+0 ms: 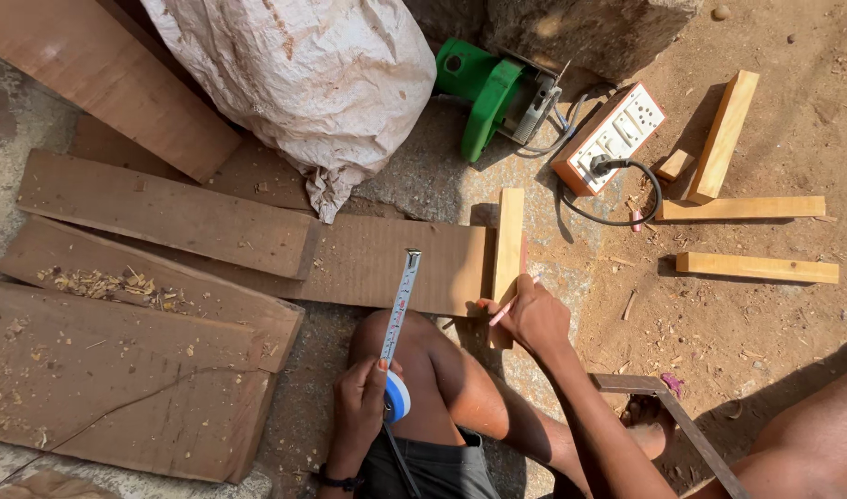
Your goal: The person uses a tape measure and an L-square to measure wood blocks and marks them with a pencil while sitting on the ground.
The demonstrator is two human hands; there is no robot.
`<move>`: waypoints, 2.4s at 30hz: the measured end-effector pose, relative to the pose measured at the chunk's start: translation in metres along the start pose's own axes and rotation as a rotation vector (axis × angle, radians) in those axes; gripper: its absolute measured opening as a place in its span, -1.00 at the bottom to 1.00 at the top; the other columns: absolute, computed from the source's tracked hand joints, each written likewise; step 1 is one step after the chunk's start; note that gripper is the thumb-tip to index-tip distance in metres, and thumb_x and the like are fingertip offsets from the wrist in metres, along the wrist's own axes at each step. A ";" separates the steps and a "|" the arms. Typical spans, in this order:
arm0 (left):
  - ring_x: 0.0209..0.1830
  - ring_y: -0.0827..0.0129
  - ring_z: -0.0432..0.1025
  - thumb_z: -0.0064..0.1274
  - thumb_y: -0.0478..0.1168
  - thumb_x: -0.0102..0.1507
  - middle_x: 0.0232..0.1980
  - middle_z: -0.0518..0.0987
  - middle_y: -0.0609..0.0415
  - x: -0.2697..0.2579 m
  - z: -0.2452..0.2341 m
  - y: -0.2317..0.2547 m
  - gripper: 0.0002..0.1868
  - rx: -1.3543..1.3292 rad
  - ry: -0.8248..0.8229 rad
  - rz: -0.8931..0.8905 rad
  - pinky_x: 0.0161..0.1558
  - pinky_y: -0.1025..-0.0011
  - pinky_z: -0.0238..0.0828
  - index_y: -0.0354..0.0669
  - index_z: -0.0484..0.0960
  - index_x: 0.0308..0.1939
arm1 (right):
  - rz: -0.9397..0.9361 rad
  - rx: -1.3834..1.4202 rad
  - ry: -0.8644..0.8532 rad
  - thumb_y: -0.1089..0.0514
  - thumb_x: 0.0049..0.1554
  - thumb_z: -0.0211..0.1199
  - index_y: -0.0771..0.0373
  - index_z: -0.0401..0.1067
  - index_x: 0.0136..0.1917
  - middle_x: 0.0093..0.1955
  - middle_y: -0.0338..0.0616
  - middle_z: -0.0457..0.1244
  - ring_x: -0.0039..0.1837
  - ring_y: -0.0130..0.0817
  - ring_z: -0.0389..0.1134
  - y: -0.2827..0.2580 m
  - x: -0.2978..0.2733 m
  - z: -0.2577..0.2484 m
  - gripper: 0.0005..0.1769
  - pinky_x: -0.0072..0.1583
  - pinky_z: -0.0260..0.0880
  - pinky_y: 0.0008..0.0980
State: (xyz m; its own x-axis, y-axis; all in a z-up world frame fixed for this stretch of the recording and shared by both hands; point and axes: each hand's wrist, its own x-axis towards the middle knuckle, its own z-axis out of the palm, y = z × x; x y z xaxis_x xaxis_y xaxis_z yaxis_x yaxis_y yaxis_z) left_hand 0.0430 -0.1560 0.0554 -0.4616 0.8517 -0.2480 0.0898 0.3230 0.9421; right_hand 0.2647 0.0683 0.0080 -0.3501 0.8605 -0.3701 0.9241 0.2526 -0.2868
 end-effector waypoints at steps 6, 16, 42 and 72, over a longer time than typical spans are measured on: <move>-0.57 0.52 0.50 -0.18 0.08 0.43 -0.51 0.63 0.07 0.008 -0.005 -0.006 -0.47 -0.072 -0.015 0.040 -0.50 0.50 0.37 -0.30 0.64 -0.33 | 0.029 0.432 0.034 -0.14 0.16 0.43 0.35 0.48 -0.23 -0.39 0.13 0.34 -0.34 -0.09 0.38 -0.033 -0.034 -0.016 -0.52 -0.21 0.38 -0.25; -0.58 0.44 0.54 -0.16 0.11 0.41 -0.50 0.66 0.03 0.013 -0.011 -0.019 -0.42 -0.121 -0.058 -0.026 -0.52 0.45 0.43 -0.33 0.67 -0.37 | -0.880 -0.724 0.022 -0.43 -0.10 0.16 -0.13 0.26 0.51 0.59 -0.15 0.09 0.60 -0.19 -0.02 0.010 0.073 -0.055 -0.06 0.54 -0.24 0.22; -0.34 -0.05 0.55 0.04 -0.19 0.31 -0.28 0.62 -0.09 0.116 -0.003 0.070 -0.81 0.703 -0.381 0.421 -0.30 0.10 0.49 -0.23 0.64 -0.28 | -0.488 0.195 0.480 -0.12 0.19 0.36 0.24 0.48 0.26 0.19 0.03 0.39 0.29 -0.07 0.37 0.081 0.018 -0.046 -0.49 0.30 0.39 -0.08; -0.37 -0.04 0.56 0.01 -0.16 0.25 -0.34 0.65 -0.06 0.194 0.077 0.034 -0.74 0.903 -0.600 0.273 -0.26 0.02 0.50 -0.18 0.66 -0.46 | 0.019 0.697 0.043 -0.03 0.14 0.38 0.28 0.57 -0.02 -0.13 -0.11 0.46 -0.07 -0.39 0.48 0.103 0.026 0.004 -0.68 -0.03 0.49 -0.32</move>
State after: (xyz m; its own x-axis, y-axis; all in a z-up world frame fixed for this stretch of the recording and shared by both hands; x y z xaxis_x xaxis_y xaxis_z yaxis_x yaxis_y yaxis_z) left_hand 0.0241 0.0517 0.0219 0.1506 0.9223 -0.3559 0.8437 0.0677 0.5326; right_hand 0.3505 0.1151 -0.0350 -0.3154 0.8822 -0.3496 0.6112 -0.0929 -0.7860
